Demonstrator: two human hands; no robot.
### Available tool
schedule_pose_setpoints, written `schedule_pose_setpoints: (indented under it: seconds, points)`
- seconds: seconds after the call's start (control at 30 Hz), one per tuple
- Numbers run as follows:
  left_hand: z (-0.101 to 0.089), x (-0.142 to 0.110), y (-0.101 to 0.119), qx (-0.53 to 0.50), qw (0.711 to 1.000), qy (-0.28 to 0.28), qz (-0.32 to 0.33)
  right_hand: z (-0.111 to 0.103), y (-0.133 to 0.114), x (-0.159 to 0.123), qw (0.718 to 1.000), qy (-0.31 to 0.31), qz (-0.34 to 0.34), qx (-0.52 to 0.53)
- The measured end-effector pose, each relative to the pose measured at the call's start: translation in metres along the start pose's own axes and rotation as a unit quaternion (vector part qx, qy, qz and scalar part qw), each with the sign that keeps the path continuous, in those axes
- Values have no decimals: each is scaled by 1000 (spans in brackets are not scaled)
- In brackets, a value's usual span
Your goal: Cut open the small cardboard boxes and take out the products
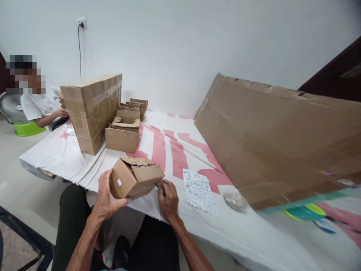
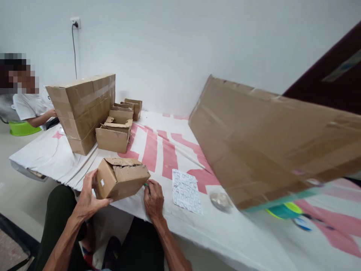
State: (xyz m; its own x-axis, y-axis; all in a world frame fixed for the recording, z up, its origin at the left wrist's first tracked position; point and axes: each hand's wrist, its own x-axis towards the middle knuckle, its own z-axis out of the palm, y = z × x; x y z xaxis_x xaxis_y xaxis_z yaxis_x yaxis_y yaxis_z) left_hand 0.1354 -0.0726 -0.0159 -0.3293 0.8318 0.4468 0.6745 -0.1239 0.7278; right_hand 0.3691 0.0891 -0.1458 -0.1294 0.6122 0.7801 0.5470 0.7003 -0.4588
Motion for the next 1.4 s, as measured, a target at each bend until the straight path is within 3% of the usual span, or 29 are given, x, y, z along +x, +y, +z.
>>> schedule_pose_setpoints:
  seconds: [0.17,0.23,0.3,0.4,0.53,0.9,1.4]
  points:
    - [-1,-3,10,32,999,-23,32,-24,-38,17,995,71,57,44]
    - [3,-4,15,47,998,-15,28,-42,-62,31,993,96,47,46]
    - [8,-7,20,61,998,-2,23,-60,-92,45,994,104,-5,39]
    - [16,-10,27,77,997,19,25,-81,-135,60,991,68,-110,29]
    - [22,-13,36,93,994,43,39,-90,-169,69,982,1,-186,19]
    - [29,-17,57,104,992,61,25,-86,-164,79,971,-55,-233,-20]
    - [32,-18,62,115,991,52,36,-91,-163,91,966,-75,-243,-37]
